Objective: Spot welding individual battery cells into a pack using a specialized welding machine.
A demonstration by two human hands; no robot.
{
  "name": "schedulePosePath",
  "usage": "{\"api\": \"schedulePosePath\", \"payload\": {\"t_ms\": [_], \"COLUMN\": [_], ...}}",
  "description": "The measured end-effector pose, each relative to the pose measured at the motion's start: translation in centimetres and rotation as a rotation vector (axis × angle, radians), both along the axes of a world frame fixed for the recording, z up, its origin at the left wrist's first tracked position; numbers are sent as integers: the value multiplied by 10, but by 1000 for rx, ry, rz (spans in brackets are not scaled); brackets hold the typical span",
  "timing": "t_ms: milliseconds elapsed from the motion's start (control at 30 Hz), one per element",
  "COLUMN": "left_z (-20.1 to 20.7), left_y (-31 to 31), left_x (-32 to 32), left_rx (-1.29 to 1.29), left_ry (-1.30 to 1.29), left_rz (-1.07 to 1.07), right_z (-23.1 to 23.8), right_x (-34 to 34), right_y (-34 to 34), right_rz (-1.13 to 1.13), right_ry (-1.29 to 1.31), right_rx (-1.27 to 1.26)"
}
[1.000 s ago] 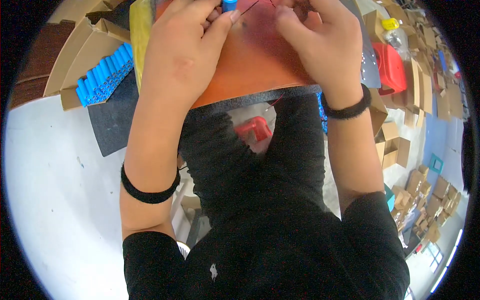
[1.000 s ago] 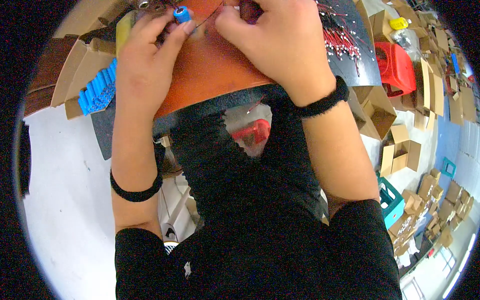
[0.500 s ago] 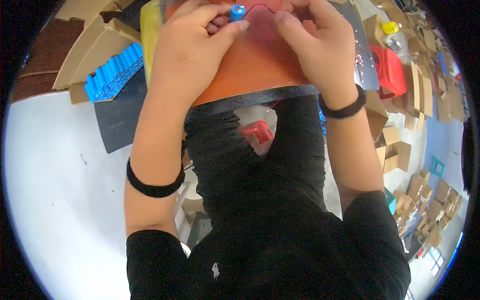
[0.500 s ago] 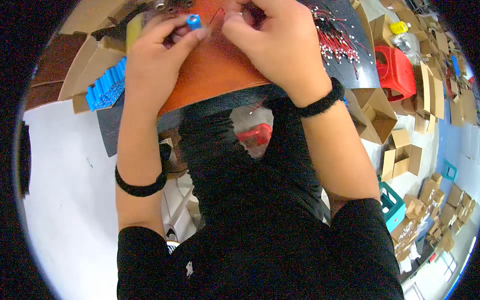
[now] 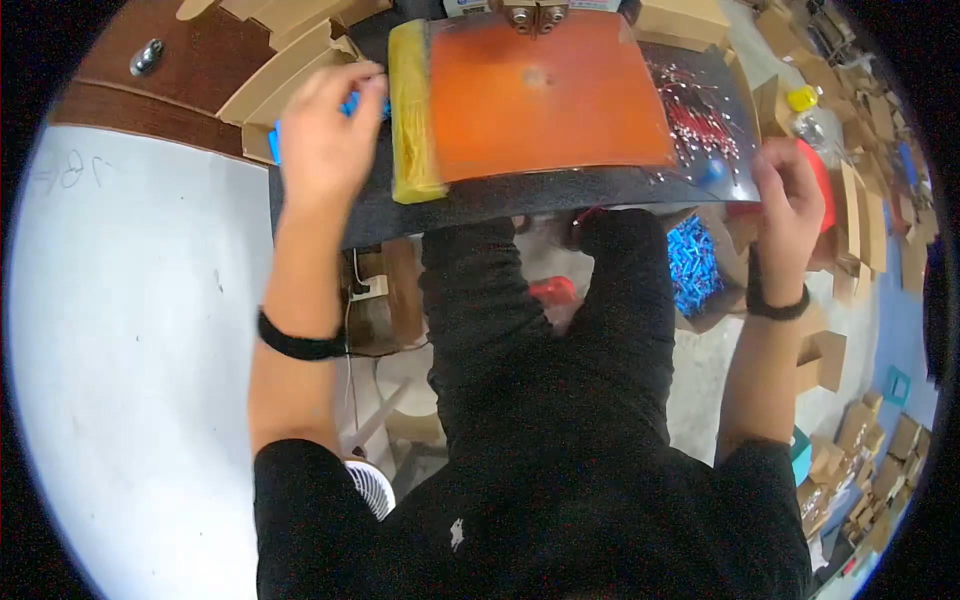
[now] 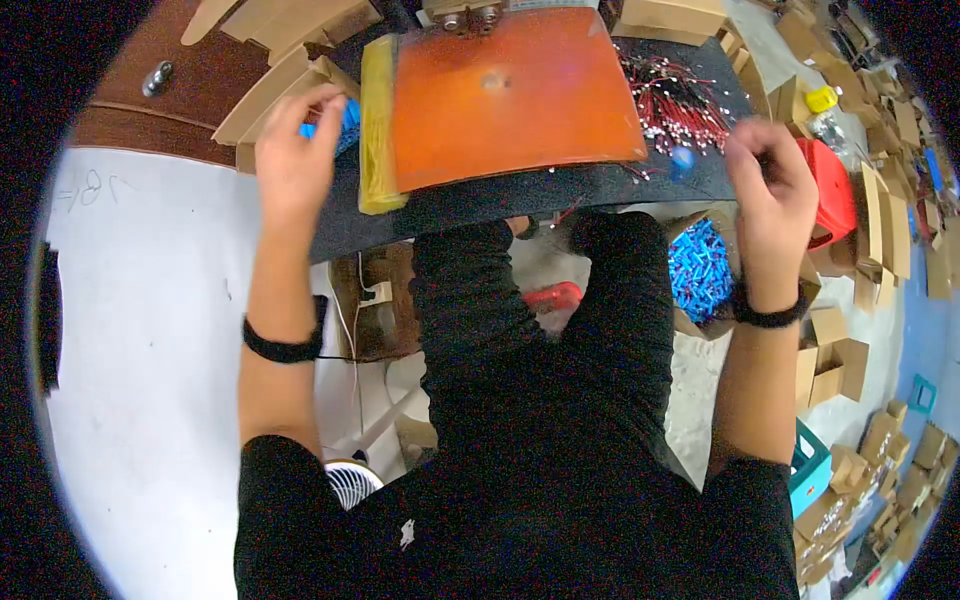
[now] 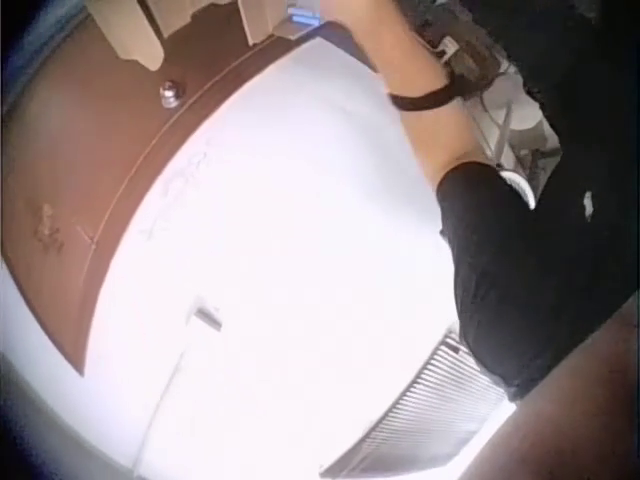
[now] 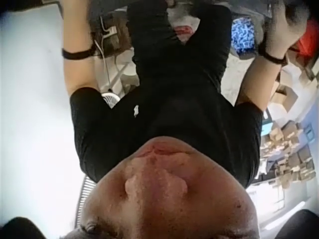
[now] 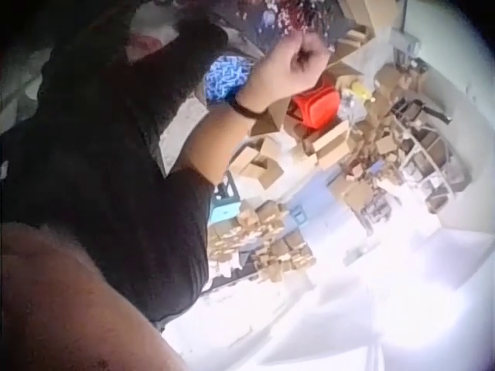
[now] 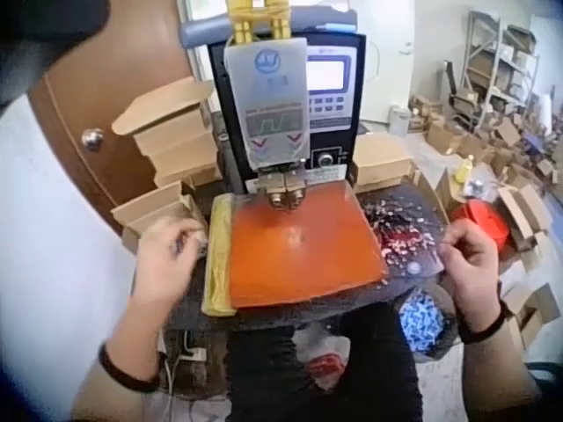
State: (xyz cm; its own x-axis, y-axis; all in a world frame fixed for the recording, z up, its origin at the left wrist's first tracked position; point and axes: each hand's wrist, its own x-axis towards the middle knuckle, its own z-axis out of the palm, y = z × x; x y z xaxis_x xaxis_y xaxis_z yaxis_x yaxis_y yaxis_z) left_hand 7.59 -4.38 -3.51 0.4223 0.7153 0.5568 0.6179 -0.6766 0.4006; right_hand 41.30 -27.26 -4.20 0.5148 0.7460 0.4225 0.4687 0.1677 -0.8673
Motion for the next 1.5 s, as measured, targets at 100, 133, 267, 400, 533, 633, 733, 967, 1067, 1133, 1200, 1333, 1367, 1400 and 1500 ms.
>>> {"api": "schedulePosePath", "payload": {"t_ms": [100,133,267,400,533,633,733,967,1067,1133,1200,1333,1367,1400,1500], "left_z": [-6,-14,-15,6,31,29,27,20,13,2,-11,-10,-10,-11,-15], "left_y": [30,36,48,55,40,5,-31,-35,-34,-41,-37,-41,-41,-41,-39], "left_x": [-32,-38,-42,-55,-50,-9,47,80,89,99,107,116,116,116,112], "left_rx": [187,227,13,38,-40,-86,-61,-39,-95,-594,-590,-457,-471,-485,-476], "left_ry": [526,702,1011,987,605,131,59,550,493,-130,-193,-188,-215,-242,-290], "left_rz": [139,144,277,194,206,54,-187,-213,-228,-236,-249,-197,-176,-155,-115], "right_z": [-38,-53,-145,-193,-129,-90,-101,-58,-32,-22,-24,-24,-23,-26,-24], "right_x": [47,59,94,116,77,48,53,56,54,43,32,-13,-23,-29,-39], "right_y": [-58,-76,-127,-132,-64,2,39,37,25,17,13,30,37,49,77], "right_rz": [-111,-184,-248,-444,-362,-237,-286,-281,-284,-283,-180,-48,-41,-12,28], "right_ry": [-9,-33,-69,-99,-275,-535,-677,-611,-415,-199,171,347,332,377,442], "right_rx": [-171,-268,-657,-626,-233,-314,-477,-338,-114,7,168,251,220,258,215]}}
